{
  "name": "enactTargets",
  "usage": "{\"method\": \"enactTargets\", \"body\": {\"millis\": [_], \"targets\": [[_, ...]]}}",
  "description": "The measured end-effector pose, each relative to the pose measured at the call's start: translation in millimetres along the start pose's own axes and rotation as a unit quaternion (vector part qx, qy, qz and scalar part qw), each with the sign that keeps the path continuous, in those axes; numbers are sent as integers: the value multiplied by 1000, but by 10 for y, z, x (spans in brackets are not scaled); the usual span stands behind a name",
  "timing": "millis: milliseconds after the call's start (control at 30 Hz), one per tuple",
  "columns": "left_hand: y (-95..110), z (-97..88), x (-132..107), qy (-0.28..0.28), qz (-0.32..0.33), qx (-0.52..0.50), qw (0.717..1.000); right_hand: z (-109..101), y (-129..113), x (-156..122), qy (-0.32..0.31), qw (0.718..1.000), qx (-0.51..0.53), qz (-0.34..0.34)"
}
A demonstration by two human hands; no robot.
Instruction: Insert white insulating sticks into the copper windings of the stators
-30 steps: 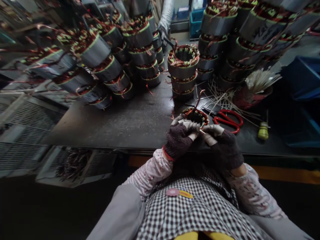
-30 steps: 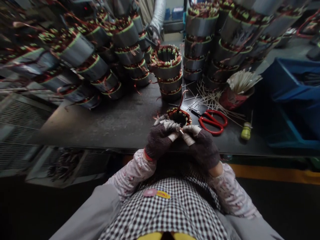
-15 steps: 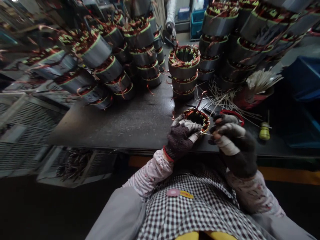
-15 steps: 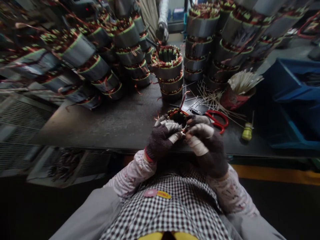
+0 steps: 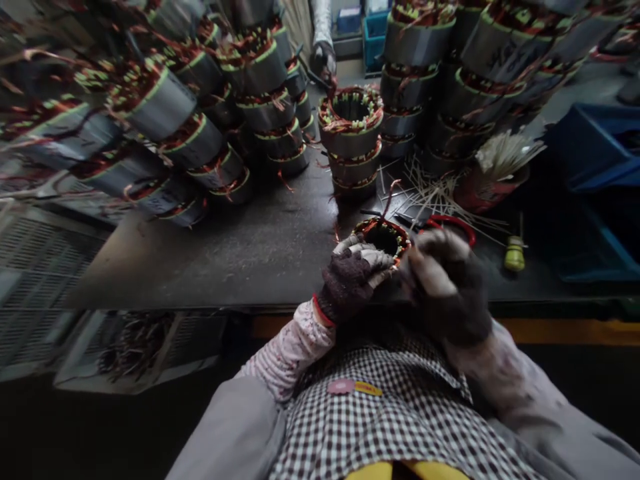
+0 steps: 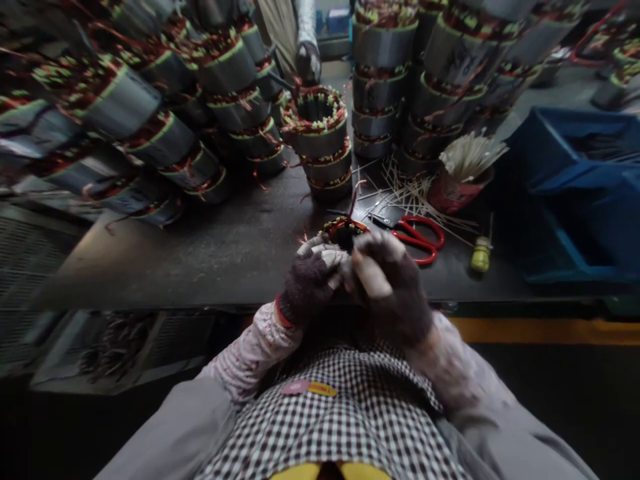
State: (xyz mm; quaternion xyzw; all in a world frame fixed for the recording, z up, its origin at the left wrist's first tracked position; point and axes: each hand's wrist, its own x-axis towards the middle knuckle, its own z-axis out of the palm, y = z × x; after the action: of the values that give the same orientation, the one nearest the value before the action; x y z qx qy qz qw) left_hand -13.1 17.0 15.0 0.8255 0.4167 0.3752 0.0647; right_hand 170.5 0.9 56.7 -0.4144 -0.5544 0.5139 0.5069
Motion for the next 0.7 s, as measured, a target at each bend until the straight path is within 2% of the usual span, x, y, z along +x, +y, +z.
{"method": "enactTargets", "body": {"millis": [100,167,233,300,367,400,467,567,633,700], "targets": [[12,-20,-10,27,13,-6,1000,258,28,477,79,993,21,-84],[27,-45,-18,47,-13,-9,999,195,63,660,103,988,-7,-119],[48,-57,-23,69,-53,-11,996,-111,67,716,148,977,-48,-143],[83,-26,-14,82,-90,-8,992,-575,52,741,244,952,-108,-149],[149,60,11,89,-109,7,990,-1038,56,828,375,888,-235,-122],[195,120,25,92,-116,20,989,-1226,72,902,398,860,-304,-92],[305,246,37,98,-124,52,986,-1474,124,1081,401,828,-388,-52],[405,316,0,119,-99,94,983,-1592,175,1266,386,831,-398,-53],[342,213,-20,113,-53,118,985,-1577,182,1206,392,828,-391,-89],[155,10,18,48,12,130,990,-1492,208,945,400,816,-385,-163]]}}
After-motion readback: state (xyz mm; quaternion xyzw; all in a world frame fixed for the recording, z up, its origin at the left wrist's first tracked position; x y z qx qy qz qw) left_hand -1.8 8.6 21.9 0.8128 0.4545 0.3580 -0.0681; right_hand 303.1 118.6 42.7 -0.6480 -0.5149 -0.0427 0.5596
